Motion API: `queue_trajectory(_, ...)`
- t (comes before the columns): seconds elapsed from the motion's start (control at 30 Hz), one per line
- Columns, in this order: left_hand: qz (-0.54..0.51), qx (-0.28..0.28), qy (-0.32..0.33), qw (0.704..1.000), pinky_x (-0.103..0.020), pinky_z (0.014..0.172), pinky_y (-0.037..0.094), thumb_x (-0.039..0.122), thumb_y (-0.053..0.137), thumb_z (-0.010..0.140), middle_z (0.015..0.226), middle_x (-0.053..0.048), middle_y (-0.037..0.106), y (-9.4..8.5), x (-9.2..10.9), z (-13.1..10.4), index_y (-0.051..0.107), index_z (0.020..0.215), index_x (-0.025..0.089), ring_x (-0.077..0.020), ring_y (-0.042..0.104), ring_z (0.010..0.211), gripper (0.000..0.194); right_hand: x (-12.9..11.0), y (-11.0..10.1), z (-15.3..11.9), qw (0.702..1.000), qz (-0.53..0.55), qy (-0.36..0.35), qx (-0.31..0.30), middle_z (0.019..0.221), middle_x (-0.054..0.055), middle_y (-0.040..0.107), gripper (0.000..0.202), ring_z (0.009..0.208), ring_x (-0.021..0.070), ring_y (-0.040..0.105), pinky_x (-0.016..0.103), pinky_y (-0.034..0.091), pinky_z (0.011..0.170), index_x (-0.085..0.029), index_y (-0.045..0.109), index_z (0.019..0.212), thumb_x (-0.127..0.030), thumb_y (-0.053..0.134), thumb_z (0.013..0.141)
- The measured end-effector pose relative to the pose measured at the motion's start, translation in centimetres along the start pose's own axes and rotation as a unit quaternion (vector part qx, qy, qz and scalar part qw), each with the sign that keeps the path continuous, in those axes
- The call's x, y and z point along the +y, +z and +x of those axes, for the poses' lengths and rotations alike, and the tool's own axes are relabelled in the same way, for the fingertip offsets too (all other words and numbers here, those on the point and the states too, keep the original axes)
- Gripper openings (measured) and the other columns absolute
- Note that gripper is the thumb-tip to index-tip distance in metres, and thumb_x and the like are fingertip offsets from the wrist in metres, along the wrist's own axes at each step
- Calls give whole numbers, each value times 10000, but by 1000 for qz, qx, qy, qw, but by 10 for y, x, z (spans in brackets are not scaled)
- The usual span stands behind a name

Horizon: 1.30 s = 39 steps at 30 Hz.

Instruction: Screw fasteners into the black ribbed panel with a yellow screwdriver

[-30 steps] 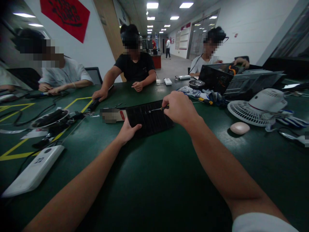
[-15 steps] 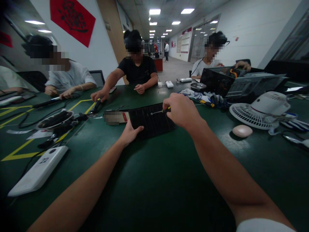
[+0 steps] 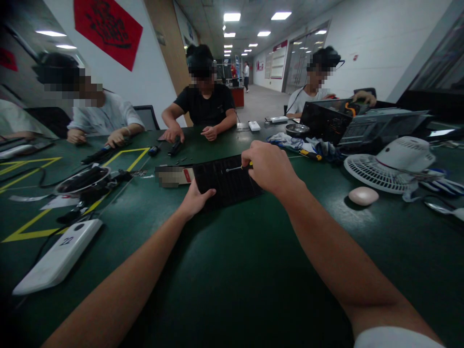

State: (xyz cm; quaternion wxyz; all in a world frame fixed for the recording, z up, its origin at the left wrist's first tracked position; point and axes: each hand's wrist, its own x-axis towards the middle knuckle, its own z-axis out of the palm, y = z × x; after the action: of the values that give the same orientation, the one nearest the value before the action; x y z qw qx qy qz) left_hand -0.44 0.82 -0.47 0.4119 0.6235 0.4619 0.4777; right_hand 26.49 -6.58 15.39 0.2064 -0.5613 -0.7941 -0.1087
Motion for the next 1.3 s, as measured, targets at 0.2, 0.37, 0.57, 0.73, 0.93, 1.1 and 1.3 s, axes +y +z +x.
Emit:
queue_trajectory(0.2,-3,0,1,1000,-577,1337,395,193,831,841,1509,-139,675,-2,-2,0,482,1549,231,-359,593,1503,790,1,1,1,1000,6,24,5,1073,103,751,224,976,292,679,399,470,801,-231,873,987,-139,720,852)
queue_trajectory(0.37,-3,1,-7,1000,-580,1322,418,175,821,836,1520,-151,668,0,4,-2,473,1553,214,-360,601,1495,798,0,0,2,998,20,52,-4,1070,116,782,203,982,301,696,406,486,801,-223,886,990,-199,721,875)
queue_trajectory(0.57,4,6,-4,1000,-583,1321,418,171,814,839,1541,-151,655,1,8,-3,476,1562,217,-353,601,1495,799,-4,-2,3,995,23,86,-32,1069,135,823,222,996,319,723,429,498,826,-197,882,1017,-273,682,957)
queue_trajectory(0.73,0,8,-12,1000,-572,1316,427,170,820,839,1533,-156,661,1,7,-3,476,1551,218,-354,601,1497,792,-3,-1,4,996,36,71,-48,1037,118,823,219,952,296,726,423,507,825,-209,875,1014,-247,663,975)
queue_trajectory(0.93,-1,13,-11,1000,-564,1303,442,178,819,828,1483,-160,681,2,9,-3,495,1521,197,-347,630,1459,765,-1,1,4,997,23,57,-43,1117,145,783,288,1029,308,717,415,535,884,-185,885,1081,-137,751,831)
queue_trajectory(1.1,3,14,-12,1000,-589,1302,438,188,817,822,1448,-146,702,2,13,-3,527,1480,201,-350,648,1434,720,-1,-1,3,996,20,72,-40,1152,155,773,290,1051,319,712,434,544,911,-195,899,1086,-156,716,865)
queue_trajectory(1.3,-6,7,-14,1000,-590,1315,422,196,812,827,1504,-150,669,2,10,-2,486,1544,220,-354,618,1475,789,-5,-3,3,994,11,89,-56,1163,179,799,284,1069,349,728,462,541,916,-168,900,1069,-257,671,928)
